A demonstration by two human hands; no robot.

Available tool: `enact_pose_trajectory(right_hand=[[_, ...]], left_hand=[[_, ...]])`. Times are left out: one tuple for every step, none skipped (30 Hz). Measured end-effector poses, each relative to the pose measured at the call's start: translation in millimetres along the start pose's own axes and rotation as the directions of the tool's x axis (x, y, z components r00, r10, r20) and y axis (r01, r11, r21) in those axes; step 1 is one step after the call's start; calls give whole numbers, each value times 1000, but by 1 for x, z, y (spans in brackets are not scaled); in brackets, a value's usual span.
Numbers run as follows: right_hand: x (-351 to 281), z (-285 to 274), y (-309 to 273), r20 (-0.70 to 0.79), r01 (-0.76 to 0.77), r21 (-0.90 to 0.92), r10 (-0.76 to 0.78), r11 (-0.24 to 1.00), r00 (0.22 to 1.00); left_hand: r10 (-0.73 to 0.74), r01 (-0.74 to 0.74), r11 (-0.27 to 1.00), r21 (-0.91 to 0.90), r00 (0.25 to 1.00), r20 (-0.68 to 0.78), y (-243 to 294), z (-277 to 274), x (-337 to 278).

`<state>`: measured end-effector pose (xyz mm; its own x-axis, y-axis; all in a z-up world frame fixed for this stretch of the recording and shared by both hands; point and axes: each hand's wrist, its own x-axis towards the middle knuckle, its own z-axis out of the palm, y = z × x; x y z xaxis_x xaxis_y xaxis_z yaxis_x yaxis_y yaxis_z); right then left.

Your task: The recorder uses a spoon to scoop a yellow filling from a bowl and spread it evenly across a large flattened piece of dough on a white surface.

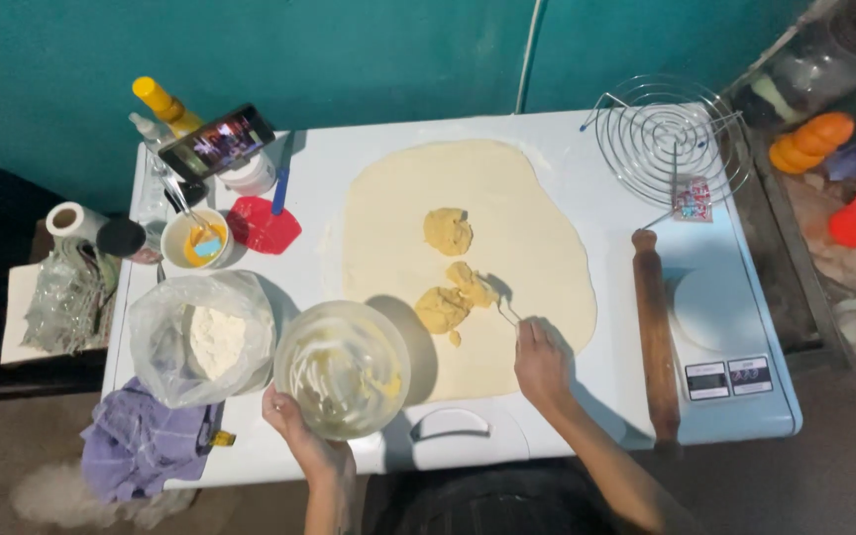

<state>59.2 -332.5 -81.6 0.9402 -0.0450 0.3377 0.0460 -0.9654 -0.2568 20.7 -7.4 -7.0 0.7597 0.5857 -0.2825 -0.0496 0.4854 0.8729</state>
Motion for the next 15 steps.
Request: enact_pose_trajectory(right_hand=[[-10, 1, 0, 16, -6, 2, 6, 1000, 1000], [-21, 2, 1, 138, -43, 9, 41, 999, 990], [-7, 10, 4, 219, -72, 14, 67, 997, 973], [2, 11, 4, 197, -70, 15, 66, 997, 978], [-13, 6, 2, 175, -67, 49, 58, 997, 983], [-28, 1, 0, 153, -64, 82, 51, 995, 987], [-18, 2, -2, 140, -67, 82, 55, 994, 989], [-9, 2, -3, 127, -55, 71, 45, 996, 991], [-6, 0, -3, 125, -33, 58, 25, 998, 992], [-1, -2, -4, 125, -27, 56, 19, 998, 992], [-8, -5, -10, 166, -46, 23, 42, 999, 985], [-14, -10, -15, 207, -63, -12, 64, 998, 976], [-5, -4, -13, 186, -59, -12, 60, 998, 981], [4, 3, -11, 130, -25, 37, 20, 999, 991], [-15, 1, -12, 119, 5, 90, -15, 996, 993]], left_hand=[[-9, 9, 1000, 12, 1000, -8, -4, -9, -6], [8, -9, 1000, 14, 1000, 10, -7, -17, -11], [49, -49, 999, -9, 998, 48, -13, -9, 0], [63, -62, 998, -22, 996, 62, -10, 5, 9], [1, -1, 1000, 2, 1000, 22, -5, 3, 2], [-60, 61, 998, 23, 998, -21, 1, 0, -5], [-55, 55, 998, 20, 998, -9, 2, 3, -4], [-66, 66, 998, -19, 998, 6, 4, 6, -2], [-82, 82, 995, -61, 997, 7, 3, 3, -9], [-81, 81, 994, -67, 997, 4, -6, 3, -1], [-74, 74, 996, -53, 997, -5, -10, -4, 1], [-68, 67, 997, -39, 998, -13, -15, -11, 3], [-56, 56, 997, -52, 998, 0, -14, -1, 10], [-51, 52, 995, -80, 999, 8, -13, 9, 18], [-70, 68, 994, -83, 997, -18, -9, -3, 3]])
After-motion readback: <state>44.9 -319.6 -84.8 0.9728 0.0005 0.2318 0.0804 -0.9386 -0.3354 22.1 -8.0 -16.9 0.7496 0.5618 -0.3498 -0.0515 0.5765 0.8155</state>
